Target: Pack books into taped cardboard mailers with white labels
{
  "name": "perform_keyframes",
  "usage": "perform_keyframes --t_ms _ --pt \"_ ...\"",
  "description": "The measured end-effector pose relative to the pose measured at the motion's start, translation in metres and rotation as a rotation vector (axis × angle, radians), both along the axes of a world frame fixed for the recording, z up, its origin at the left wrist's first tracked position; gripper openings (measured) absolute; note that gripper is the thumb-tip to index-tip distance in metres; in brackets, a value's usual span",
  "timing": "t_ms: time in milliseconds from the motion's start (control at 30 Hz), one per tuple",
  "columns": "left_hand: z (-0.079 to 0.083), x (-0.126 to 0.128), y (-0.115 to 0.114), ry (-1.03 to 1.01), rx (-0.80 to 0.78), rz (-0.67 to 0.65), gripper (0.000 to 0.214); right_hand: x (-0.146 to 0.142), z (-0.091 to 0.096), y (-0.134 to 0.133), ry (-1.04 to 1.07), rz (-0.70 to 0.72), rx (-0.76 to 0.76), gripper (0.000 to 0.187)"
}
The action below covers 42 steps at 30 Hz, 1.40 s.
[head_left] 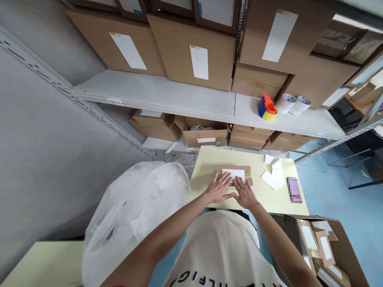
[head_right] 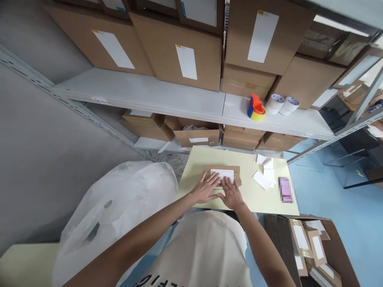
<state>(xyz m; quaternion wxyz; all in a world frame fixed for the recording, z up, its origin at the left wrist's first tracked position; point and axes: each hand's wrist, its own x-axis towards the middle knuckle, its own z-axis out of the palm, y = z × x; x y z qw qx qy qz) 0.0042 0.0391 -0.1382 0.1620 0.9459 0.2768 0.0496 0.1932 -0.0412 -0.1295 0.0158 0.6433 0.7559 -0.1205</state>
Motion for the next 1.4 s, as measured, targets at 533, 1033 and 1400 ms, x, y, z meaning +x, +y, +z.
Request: perform_keyframes --t_ms 533,1033,1400 --pt "0.012 -0.004 0.017 -0.048 -0.078 0.362 0.052 0.024 0.001 0.011 -0.076 -0.192 0.045 0.058" --pt "-0.017 -0.006 0.028 -0.08 -0.247 0.554 0.062 0.026 -0.04 0.0 0.069 -0.365 0.12 0.063" --pt "-0.033 -0.014 0.037 -0.341 -0.743 0.866 0.071 0.052 -0.041 0.02 0.469 -0.757 0.086 0.078"
